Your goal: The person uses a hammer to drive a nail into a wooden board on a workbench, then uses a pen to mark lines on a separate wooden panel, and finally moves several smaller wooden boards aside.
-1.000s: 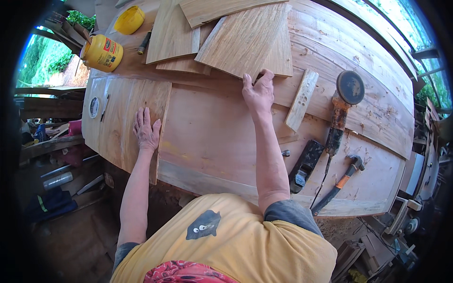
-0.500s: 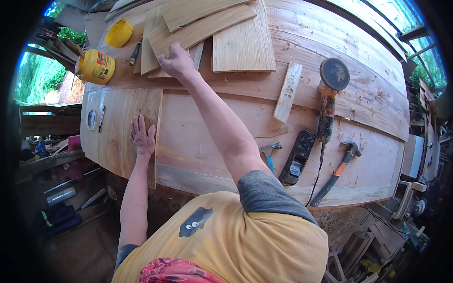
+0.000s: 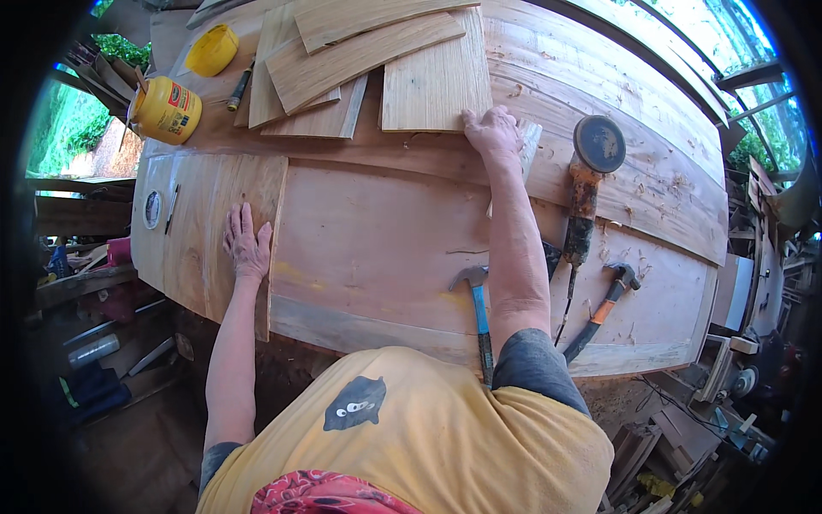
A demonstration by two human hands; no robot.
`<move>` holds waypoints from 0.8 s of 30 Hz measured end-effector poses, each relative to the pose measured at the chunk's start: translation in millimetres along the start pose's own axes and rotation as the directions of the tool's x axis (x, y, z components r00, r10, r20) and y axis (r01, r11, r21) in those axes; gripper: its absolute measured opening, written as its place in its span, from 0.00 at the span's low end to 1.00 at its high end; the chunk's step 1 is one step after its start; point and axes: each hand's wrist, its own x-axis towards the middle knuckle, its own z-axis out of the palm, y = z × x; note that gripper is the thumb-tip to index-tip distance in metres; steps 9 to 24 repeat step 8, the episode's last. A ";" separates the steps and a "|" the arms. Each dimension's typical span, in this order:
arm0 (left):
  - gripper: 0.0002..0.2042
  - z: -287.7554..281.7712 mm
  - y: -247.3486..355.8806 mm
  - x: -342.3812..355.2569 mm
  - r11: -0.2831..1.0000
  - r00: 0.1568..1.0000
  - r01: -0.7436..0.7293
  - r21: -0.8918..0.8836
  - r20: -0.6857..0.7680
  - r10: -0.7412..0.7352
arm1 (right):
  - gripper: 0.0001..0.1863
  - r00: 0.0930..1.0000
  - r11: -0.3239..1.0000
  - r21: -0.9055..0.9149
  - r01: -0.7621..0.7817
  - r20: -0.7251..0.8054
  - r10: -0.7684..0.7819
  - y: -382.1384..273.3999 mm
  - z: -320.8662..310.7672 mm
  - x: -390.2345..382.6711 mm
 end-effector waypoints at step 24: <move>0.38 0.0 -1.1 3.3 1.000 0.999 0.006 0.014 0.046 -0.006 | 0.29 0.998 0.701 0.711 0.057 -0.032 -0.049 -34.2 -40.3 -26.2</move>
